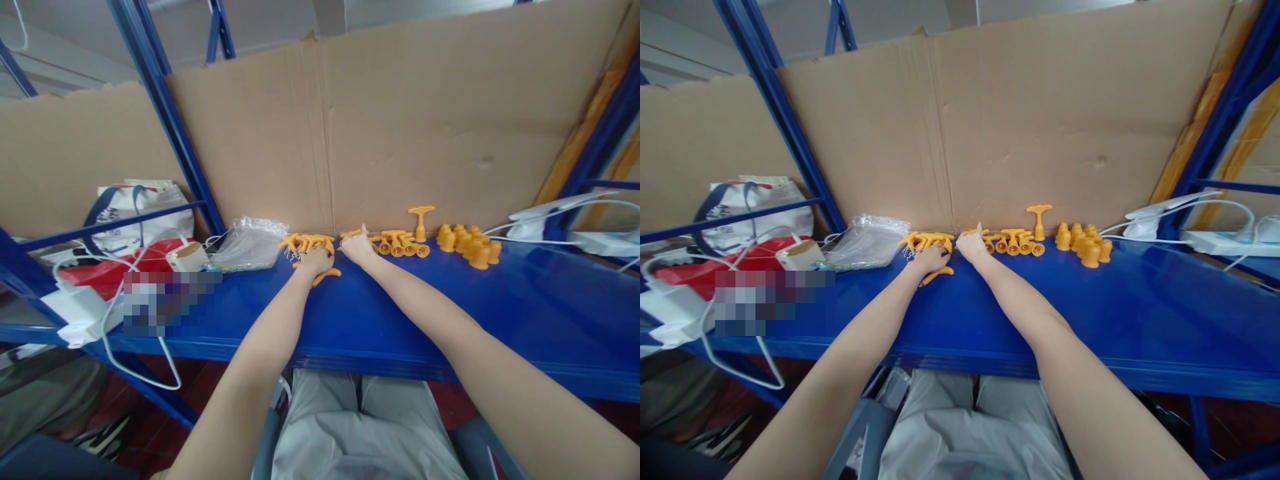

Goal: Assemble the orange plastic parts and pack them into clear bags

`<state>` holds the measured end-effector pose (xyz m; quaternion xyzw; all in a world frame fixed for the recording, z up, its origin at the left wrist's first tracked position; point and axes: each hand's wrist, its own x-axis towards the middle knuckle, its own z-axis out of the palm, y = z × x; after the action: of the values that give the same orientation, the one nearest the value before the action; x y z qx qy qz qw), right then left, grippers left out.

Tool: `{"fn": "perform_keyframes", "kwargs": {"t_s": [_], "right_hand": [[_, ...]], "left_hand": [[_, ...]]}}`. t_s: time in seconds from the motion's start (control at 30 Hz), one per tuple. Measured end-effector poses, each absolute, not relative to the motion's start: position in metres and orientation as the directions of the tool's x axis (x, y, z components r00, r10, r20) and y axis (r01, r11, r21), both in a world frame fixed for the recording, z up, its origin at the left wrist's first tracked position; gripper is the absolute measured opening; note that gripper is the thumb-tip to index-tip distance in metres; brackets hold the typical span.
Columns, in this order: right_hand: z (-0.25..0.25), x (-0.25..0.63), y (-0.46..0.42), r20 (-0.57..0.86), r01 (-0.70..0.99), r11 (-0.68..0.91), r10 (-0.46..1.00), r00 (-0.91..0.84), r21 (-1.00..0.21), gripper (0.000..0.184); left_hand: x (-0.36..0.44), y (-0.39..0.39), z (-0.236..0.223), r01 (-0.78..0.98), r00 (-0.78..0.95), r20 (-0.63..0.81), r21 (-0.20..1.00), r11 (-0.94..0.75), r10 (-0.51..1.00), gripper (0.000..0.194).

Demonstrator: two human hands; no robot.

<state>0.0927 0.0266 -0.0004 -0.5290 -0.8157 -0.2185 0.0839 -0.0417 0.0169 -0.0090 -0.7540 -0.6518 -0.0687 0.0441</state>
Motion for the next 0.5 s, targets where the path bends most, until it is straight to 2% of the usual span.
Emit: {"fn": "perform_keyframes", "kwargs": {"t_s": [0.3, 0.5], "right_hand": [[-0.012, 0.091, 0.027, 0.403, 0.944, 0.266, 0.856, -0.325, 0.197, 0.051], [-0.017, 0.095, 0.029, 0.428, 0.95, 0.267, 0.849, -0.31, 0.159, 0.053]], "left_hand": [[-0.04, 0.014, -0.007, 0.988, 0.149, 0.146, 0.005, -0.151, 0.978, 0.05], [-0.044, 0.023, -0.013, 0.983, 0.183, 0.173, -0.015, -0.183, 0.968, 0.048]]}}
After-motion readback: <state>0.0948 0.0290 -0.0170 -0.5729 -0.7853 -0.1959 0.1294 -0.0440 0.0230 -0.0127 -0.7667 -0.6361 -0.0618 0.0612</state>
